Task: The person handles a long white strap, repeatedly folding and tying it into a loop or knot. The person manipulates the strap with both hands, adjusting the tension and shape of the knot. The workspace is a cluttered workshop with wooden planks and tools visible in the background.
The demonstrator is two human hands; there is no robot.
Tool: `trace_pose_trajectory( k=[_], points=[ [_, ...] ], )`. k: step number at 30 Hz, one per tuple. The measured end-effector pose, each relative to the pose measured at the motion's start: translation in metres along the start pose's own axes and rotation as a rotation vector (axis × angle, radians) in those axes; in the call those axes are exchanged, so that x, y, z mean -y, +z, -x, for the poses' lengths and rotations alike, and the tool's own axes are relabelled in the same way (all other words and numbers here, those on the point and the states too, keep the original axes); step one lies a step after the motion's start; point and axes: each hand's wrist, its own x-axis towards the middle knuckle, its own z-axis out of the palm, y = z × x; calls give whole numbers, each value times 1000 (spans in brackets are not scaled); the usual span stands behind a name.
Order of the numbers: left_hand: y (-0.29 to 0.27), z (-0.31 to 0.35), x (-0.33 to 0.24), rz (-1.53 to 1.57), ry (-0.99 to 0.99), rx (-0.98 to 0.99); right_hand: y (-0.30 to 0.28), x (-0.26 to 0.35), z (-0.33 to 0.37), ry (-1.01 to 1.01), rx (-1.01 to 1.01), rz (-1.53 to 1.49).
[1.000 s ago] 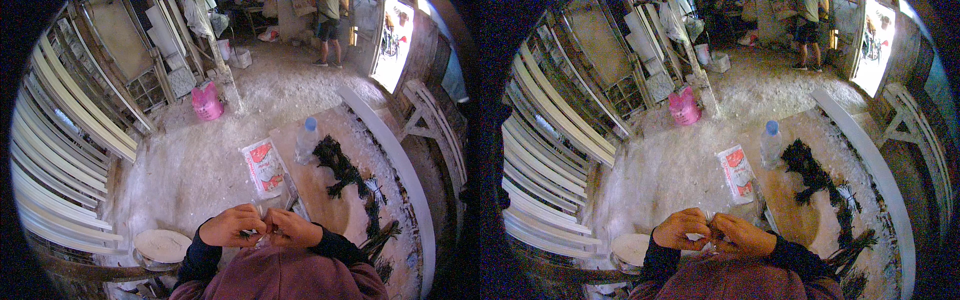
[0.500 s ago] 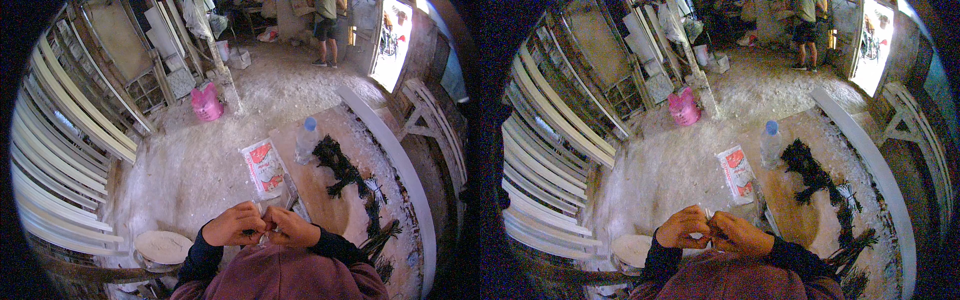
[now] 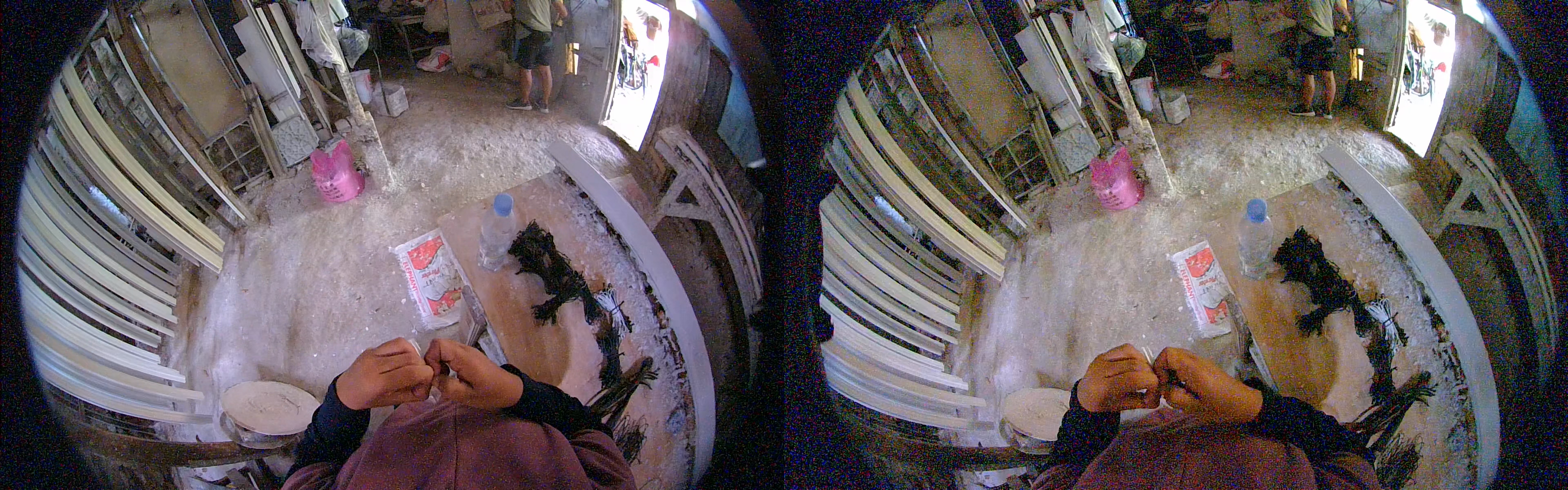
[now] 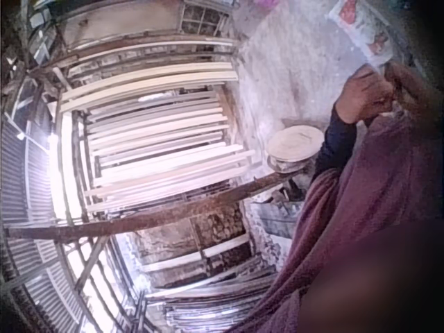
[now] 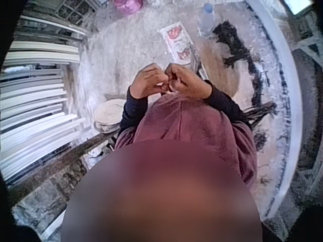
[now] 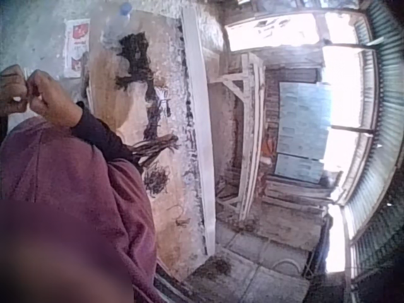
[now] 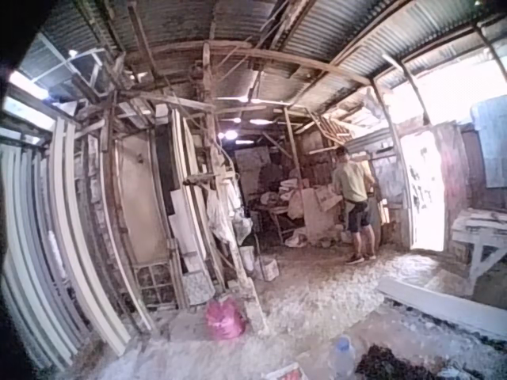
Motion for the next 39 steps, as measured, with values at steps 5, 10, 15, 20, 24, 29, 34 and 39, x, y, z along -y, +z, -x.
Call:
trace_pose_trajectory(
  k=[5, 10, 15, 20, 24, 29, 34, 39],
  points=[
    [-3, -5, -5, 9, -57, -55, 5, -1, 2, 94, -39, -245],
    [-5, -6, -9, 49, -96, -51, 6, -4, 5, 171, -11, -453],
    [-5, -3, -7, -55, -65, -48, 8, -6, 3, 108, -50, -392],
    [-8, 1, -12, -153, -93, -23, 9, 0, 3, 183, -157, -369],
    [-11, 4, -16, -198, -125, 21, 4, 9, 3, 16, -224, 122],
    [-13, 5, -21, -199, -129, 53, 0, 15, 3, -224, -232, 514],
    [-16, 2, -25, -230, -136, 156, 2, 18, 3, -345, -293, 819],
    [-20, -2, -32, -243, -123, 237, -2, 24, 2, -308, -172, 822]
  ],
)
